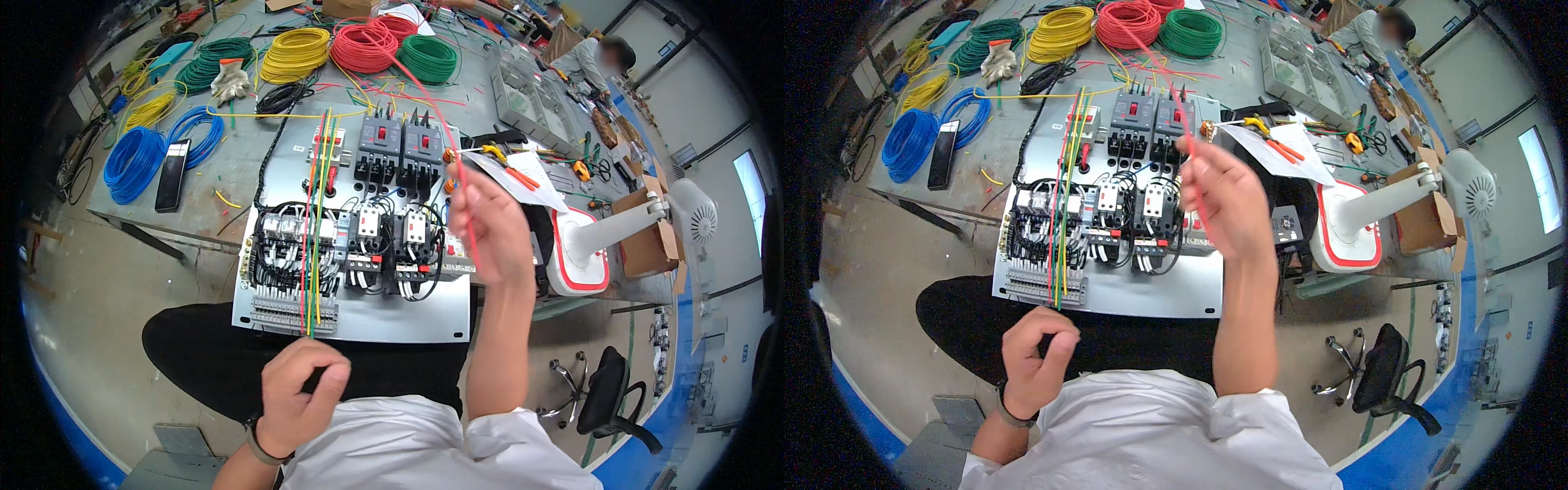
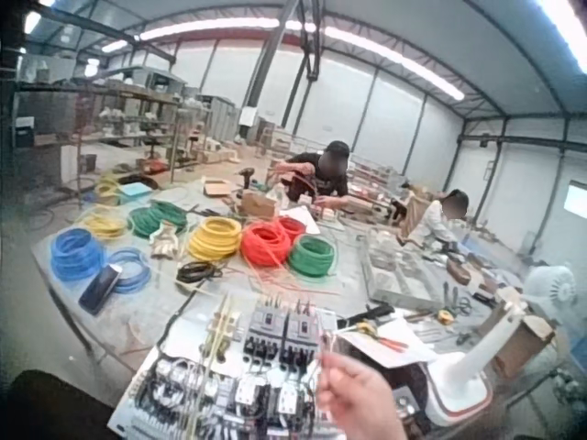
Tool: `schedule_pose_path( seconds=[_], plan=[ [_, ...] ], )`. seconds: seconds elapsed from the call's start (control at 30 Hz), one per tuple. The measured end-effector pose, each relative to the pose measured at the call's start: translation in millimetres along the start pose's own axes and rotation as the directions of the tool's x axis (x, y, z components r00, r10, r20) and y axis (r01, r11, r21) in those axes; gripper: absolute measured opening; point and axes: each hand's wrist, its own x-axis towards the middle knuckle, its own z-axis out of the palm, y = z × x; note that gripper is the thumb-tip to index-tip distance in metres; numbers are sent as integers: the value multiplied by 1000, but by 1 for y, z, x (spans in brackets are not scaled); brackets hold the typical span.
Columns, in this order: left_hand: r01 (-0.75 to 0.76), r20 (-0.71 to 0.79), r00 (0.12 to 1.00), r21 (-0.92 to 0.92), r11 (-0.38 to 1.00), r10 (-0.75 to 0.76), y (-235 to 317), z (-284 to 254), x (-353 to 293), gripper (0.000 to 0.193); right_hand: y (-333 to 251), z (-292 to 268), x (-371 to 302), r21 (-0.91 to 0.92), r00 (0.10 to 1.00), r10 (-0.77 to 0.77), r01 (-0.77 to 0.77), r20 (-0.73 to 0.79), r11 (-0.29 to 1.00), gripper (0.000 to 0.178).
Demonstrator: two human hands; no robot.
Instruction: The person strips insulation from multiple colored wires using wire strippers and prepares them for connection to an electrical control panel. The person handles yellow, green, and red wires, stripping each one individually before placing them into the panel.
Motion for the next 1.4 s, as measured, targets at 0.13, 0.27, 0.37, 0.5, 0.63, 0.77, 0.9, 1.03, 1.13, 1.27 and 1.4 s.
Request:
schedule_pose_path(
  seconds=[0.13, 0.27, 0.37, 0.5, 0.63, 0.77, 0.9, 1.03, 1.13, 1.27, 1.4],
  plan=[
    [246, 201, 956, -150, 958, -214, 8, 22, 13, 12, 35, 33, -44, 191, 989, 29, -56, 144, 980, 35],
    [437, 346, 881, -333, 836, -322, 9, 34, 13, 17, 61, 62, -76, 271, 985, 112, -143, 127, 952, 31],
    [436, 337, 884, -345, 831, -324, 7, 32, 4, 18, 67, 66, -85, 250, 989, 97, -123, 114, 960, 28],
    [372, 336, 902, -288, 882, -271, -3, 24, -3, 22, 63, 68, -97, 38, 990, 99, -104, 105, 994, 23],
    [314, 285, 932, -328, 891, -224, -5, 26, -7, 21, 56, 62, -118, -134, 950, 259, -238, 176, 962, 20],
    [234, 316, 936, -220, 947, -158, -4, 27, -8, 20, 51, 63, -128, -121, 935, 302, -283, 185, 951, 20],
    [190, 330, 936, -176, 966, -123, -8, 25, -12, 20, 53, 61, -134, -94, 931, 293, -279, 215, 956, 19],
    [154, 241, 966, -235, 960, -96, -3, 32, -15, 22, 55, 66, -139, -97, 934, 287, -273, 210, 957, 13],
    [187, 238, 962, -225, 956, -133, 1, 32, -18, 26, 55, 67, -142, -104, 932, 317, -303, 178, 948, 13],
    [264, 345, 920, -199, 944, -184, -3, 25, -26, 29, 51, 63, -141, -134, 935, 339, -324, 106, 936, 13],
    [362, 385, 884, -205, 909, -266, 6, 23, -30, 32, 48, 53, -135, -163, 953, 297, -285, 52, 944, 13]
  ],
)
